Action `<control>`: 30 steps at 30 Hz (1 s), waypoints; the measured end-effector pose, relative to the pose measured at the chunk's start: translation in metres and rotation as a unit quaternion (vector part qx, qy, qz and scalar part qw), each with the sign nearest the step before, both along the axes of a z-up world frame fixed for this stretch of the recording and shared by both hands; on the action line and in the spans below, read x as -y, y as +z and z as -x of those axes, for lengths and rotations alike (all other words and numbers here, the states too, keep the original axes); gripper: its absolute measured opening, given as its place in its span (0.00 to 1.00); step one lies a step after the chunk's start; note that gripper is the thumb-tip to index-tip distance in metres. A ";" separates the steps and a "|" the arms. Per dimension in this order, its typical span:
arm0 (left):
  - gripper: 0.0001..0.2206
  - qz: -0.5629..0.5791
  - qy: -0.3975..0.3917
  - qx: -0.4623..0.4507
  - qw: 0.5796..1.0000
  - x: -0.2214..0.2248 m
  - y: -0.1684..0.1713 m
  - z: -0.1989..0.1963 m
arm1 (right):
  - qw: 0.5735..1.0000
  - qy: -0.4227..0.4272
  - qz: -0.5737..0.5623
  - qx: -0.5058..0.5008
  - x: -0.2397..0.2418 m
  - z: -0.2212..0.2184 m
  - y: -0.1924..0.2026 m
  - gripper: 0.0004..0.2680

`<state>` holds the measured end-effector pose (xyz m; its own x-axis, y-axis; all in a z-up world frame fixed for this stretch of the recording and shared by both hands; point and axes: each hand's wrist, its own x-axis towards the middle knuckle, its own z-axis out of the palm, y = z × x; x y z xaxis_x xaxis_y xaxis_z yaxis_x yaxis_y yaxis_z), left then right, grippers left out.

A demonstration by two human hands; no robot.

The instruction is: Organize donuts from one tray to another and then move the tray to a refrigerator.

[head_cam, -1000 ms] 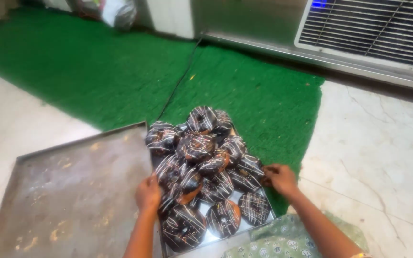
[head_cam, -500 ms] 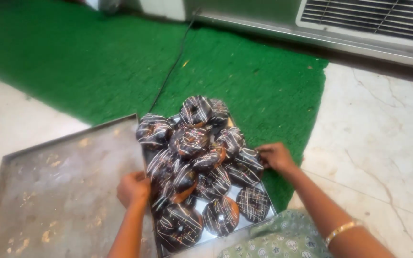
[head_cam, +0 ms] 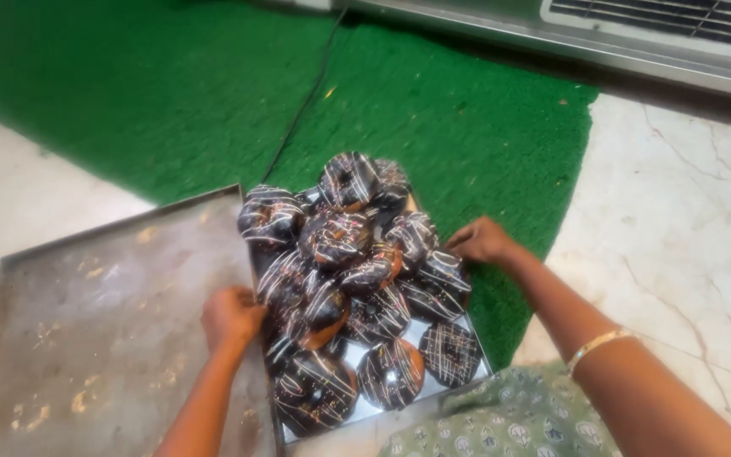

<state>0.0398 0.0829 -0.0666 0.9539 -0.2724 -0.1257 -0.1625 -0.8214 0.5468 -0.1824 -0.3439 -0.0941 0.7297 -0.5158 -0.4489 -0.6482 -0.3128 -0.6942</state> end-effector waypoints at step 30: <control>0.20 -0.071 -0.168 0.253 0.950 -0.097 0.043 0.014 | 0.992 -0.107 0.061 0.023 -0.011 0.011 -0.002 0.06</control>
<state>0.0256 0.1796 -0.0240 0.7642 -0.5872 0.2668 -0.6413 -0.7360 0.2169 -0.1931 -0.3333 -0.0963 0.6157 -0.7098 -0.3423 -0.6778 -0.2555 -0.6894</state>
